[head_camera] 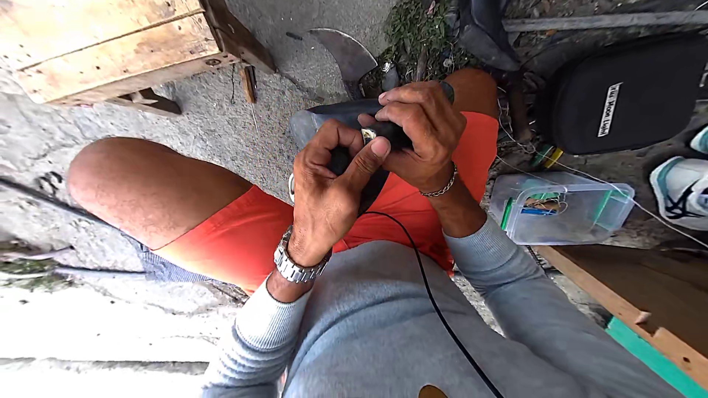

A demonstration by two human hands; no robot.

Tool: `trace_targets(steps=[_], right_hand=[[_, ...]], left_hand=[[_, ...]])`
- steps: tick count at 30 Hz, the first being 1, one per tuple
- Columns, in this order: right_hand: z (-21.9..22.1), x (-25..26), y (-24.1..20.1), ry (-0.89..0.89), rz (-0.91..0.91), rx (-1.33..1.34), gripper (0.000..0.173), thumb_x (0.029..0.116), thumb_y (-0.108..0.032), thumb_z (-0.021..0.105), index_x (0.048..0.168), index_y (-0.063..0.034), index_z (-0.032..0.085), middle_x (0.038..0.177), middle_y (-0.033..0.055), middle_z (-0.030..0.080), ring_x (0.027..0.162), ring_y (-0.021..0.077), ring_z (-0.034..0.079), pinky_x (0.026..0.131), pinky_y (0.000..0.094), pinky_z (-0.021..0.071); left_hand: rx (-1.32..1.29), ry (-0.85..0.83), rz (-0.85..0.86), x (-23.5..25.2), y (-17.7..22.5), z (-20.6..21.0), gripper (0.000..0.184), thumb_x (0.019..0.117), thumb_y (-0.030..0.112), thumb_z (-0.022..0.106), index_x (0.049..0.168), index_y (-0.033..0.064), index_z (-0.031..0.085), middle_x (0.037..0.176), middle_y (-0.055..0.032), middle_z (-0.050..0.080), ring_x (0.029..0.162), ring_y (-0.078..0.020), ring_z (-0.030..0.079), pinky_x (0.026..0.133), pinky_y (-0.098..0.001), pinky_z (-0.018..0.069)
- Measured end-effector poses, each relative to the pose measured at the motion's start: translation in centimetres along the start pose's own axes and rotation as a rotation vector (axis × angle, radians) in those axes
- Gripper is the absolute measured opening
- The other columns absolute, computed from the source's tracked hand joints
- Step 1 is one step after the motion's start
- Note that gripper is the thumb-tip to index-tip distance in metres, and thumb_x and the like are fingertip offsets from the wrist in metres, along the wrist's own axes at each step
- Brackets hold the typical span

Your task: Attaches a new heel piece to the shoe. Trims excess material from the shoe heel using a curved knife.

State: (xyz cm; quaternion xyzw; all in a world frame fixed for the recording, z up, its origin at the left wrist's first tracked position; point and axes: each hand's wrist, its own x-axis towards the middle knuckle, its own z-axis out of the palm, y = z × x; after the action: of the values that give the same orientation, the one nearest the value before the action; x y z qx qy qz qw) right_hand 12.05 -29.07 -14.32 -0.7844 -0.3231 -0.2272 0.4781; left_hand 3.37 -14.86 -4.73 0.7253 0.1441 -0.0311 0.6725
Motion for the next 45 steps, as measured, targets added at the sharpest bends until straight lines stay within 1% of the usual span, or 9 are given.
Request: trace_targets(steps=[7,13,18,21,23,26,30,36,45], right_hand=[[-0.1,-0.2,0.4,-0.007,-0.017,-0.050,0.021,0.0863,-0.022,0.081,0.091,-0.0030,0.077,0.098,0.0165,0.075,0.097,0.0280,0.072,0.083,0.0379,0.0590],[-0.1,-0.4,0.4,-0.017,0.003,-0.043,0.016,0.0866,-0.019,0.076,0.091,-0.0040,0.077,0.100,0.0166,0.075,0.098,0.0282,0.071,0.083,0.0382,0.0582],[0.3,-0.7,0.8,-0.015,0.109,0.126,0.019,0.0850,-0.017,0.080,0.091,0.0000,0.075,0.099,0.0185,0.074,0.099,0.0281,0.072,0.085,0.0401,0.0600],[0.5,-0.8,1.1,-0.031,0.149,0.176,0.021,0.0839,-0.018,0.079,0.092,0.0012,0.075,0.099,0.0190,0.074,0.099,0.0287,0.071,0.086,0.0416,0.0597],[0.6,-0.9,1.2,-0.059,0.144,0.172,0.031,0.0869,-0.028,0.078,0.094,0.0012,0.074,0.101,0.0194,0.074,0.100,0.0291,0.071,0.088,0.0419,0.0591],[0.7,-1.2,1.2,-0.070,0.165,0.199,0.036,0.0887,-0.033,0.074,0.097,0.0019,0.074,0.103,0.0201,0.073,0.101,0.0291,0.070,0.089,0.0414,0.0583],[0.9,-0.9,0.7,-0.037,0.238,0.416,0.023,0.0839,-0.014,0.076,0.095,0.0063,0.071,0.100,0.0209,0.072,0.100,0.0275,0.070,0.088,0.0399,0.0589],[1.3,-0.9,0.7,-0.048,0.292,0.630,0.029,0.0795,-0.010,0.082,0.098,0.0092,0.068,0.100,0.0199,0.070,0.099,0.0237,0.068,0.090,0.0357,0.0573],[1.7,-1.1,0.5,-0.101,0.332,0.650,0.021,0.0789,-0.001,0.075,0.096,0.0098,0.069,0.098,0.0184,0.071,0.095,0.0204,0.070,0.086,0.0329,0.0589]], left_hand=[[0.154,-0.085,-0.090,0.0,0.5,-0.6,0.030,0.1089,0.037,0.048,0.094,0.0115,0.056,0.061,-0.0015,0.050,0.040,-0.0107,0.040,0.035,-0.0215,0.0332],[0.085,-0.065,-0.075,0.5,0.1,-0.4,0.028,0.1081,0.025,0.054,0.085,0.0094,0.052,0.057,-0.0030,0.046,0.037,-0.0106,0.035,0.033,-0.0203,0.0294],[0.119,-0.098,-0.121,1.0,0.3,-1.5,0.050,0.1135,0.041,0.026,0.097,0.0100,0.062,0.062,-0.0015,0.052,0.040,-0.0112,0.042,0.034,-0.0222,0.0361],[0.253,-0.100,0.032,0.8,-0.4,-1.8,0.036,0.1054,0.035,0.055,0.127,0.0066,0.058,0.073,0.0006,0.054,0.049,-0.0084,0.046,0.040,-0.0203,0.0388],[0.329,-0.103,0.109,1.0,-0.9,-1.4,0.060,0.0938,0.035,0.074,0.139,0.0030,0.053,0.080,0.0014,0.056,0.055,-0.0072,0.046,0.045,-0.0201,0.0387],[0.338,-0.056,0.157,0.8,-1.3,-0.3,0.052,0.0901,0.027,0.080,0.130,0.0024,0.058,0.075,0.0004,0.054,0.052,-0.0071,0.044,0.042,-0.0193,0.0368],[0.299,-0.020,0.216,1.4,-1.6,0.4,0.032,0.0954,0.015,0.074,0.121,-0.0002,0.061,0.075,-0.0006,0.055,0.055,-0.0058,0.047,0.046,-0.0186,0.0402],[0.382,-0.108,0.267,0.7,-0.9,-0.5,0.054,0.0895,0.018,0.081,0.133,-0.0005,0.054,0.082,-0.0013,0.053,0.061,-0.0075,0.047,0.049,-0.0190,0.0402],[0.379,0.000,0.280,1.0,-1.2,-0.6,0.037,0.0882,0.011,0.080,0.121,-0.0012,0.067,0.077,-0.0005,0.056,0.060,-0.0058,0.046,0.051,-0.0190,0.0394]])
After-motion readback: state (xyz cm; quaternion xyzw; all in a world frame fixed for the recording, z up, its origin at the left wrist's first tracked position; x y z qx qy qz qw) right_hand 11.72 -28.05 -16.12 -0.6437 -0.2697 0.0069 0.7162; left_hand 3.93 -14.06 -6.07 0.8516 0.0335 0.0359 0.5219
